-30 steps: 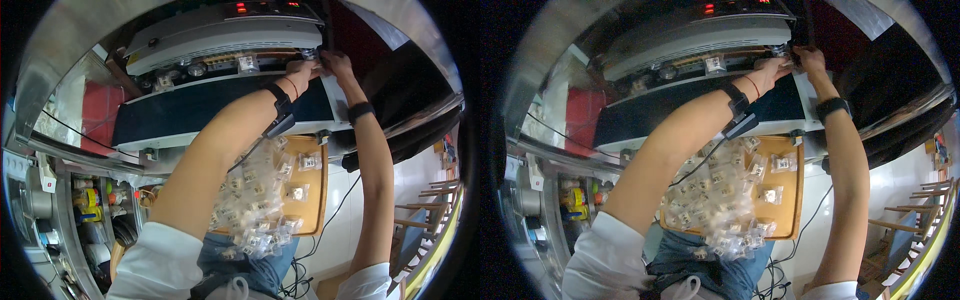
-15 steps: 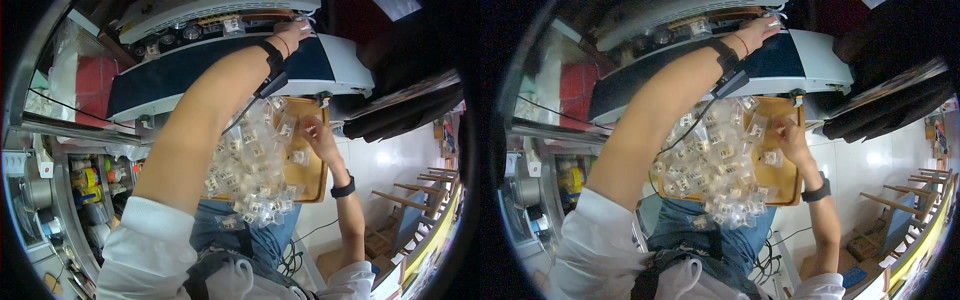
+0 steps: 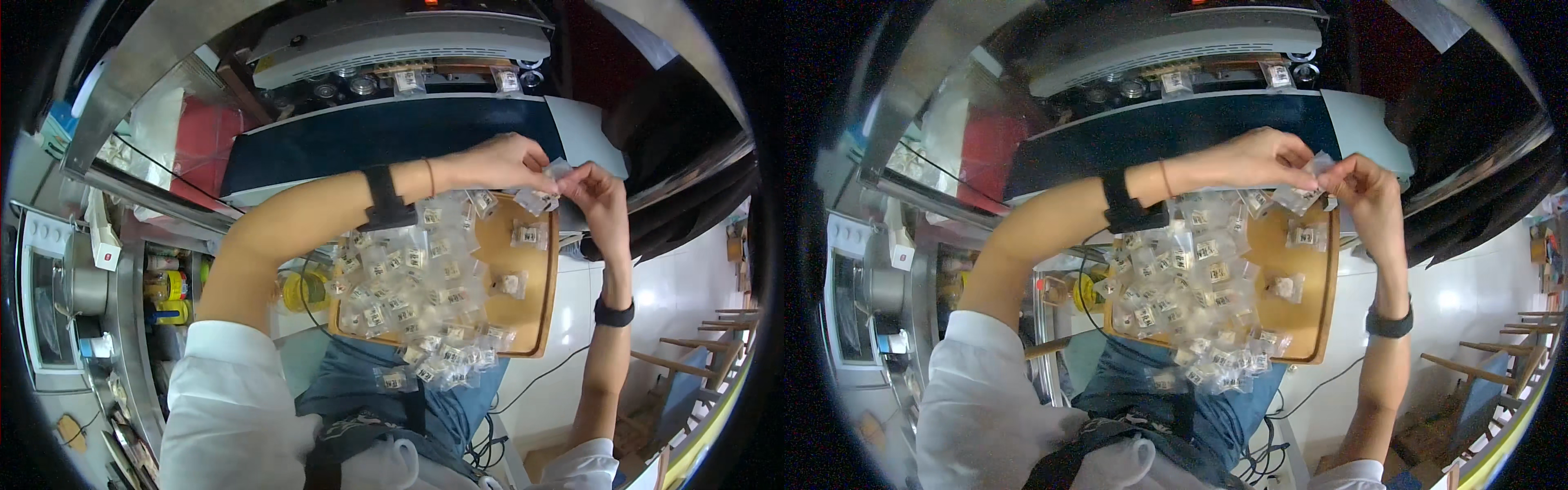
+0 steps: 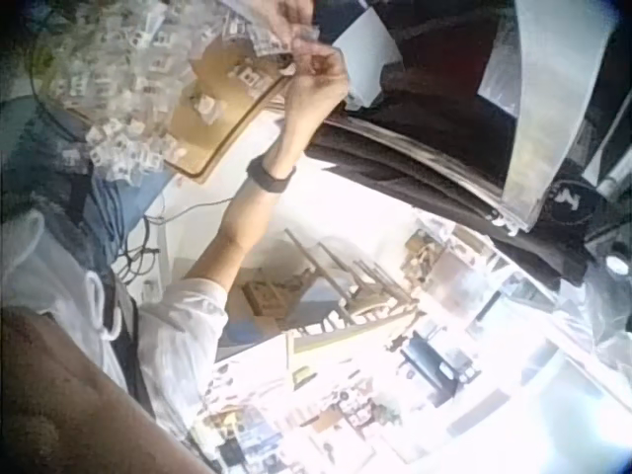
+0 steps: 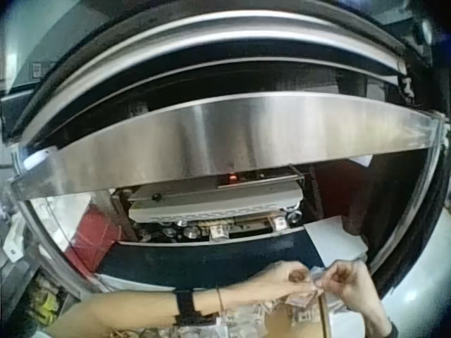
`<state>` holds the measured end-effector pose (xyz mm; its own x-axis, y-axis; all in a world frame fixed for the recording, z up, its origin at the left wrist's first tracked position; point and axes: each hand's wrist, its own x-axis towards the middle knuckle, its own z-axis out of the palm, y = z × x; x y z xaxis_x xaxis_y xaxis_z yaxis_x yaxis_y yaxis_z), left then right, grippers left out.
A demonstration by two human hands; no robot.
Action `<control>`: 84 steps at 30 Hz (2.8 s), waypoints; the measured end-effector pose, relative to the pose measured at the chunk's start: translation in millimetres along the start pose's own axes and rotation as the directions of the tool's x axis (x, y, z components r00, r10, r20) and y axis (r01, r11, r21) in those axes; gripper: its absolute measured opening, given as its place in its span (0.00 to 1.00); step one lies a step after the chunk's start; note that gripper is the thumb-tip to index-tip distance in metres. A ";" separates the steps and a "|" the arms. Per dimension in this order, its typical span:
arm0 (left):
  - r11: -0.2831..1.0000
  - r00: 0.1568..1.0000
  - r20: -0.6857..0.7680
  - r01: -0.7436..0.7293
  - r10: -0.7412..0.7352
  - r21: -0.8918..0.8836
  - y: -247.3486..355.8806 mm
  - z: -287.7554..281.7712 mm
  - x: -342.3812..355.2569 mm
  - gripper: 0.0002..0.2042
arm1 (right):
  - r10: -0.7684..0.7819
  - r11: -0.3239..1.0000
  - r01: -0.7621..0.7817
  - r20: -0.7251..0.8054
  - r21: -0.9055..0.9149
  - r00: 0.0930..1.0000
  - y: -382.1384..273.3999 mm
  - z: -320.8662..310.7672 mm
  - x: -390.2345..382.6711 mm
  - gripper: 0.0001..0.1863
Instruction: Sealing small plastic bags containing components using a heat-sealing machine.
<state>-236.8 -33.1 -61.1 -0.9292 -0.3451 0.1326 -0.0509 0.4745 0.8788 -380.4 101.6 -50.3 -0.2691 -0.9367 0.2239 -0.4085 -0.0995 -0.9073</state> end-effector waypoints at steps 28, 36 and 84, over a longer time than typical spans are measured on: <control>0.447 0.896 -0.002 0.219 -0.444 -0.867 -53.7 -6.3 123.5 0.12 | 0.443 0.766 -0.312 -0.110 0.562 0.890 64.9 -26.4 134.3 0.04; 0.314 0.887 -0.001 0.163 -0.462 -0.935 -71.5 -8.0 163.8 0.11 | 0.504 0.760 -0.283 -0.255 0.585 0.825 104.2 -33.8 206.3 0.07; 0.824 0.979 0.069 0.198 -0.191 -0.531 7.5 -17.3 14.3 0.11 | -0.118 0.991 0.124 -0.100 0.048 0.988 -2.1 7.8 39.9 0.05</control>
<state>-244.1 -48.5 -44.7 -0.9255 -0.3723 -0.0699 -0.0320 -0.1072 0.9937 -383.5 61.8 -42.3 -0.3043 -0.8803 0.3641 -0.3967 -0.2304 -0.8886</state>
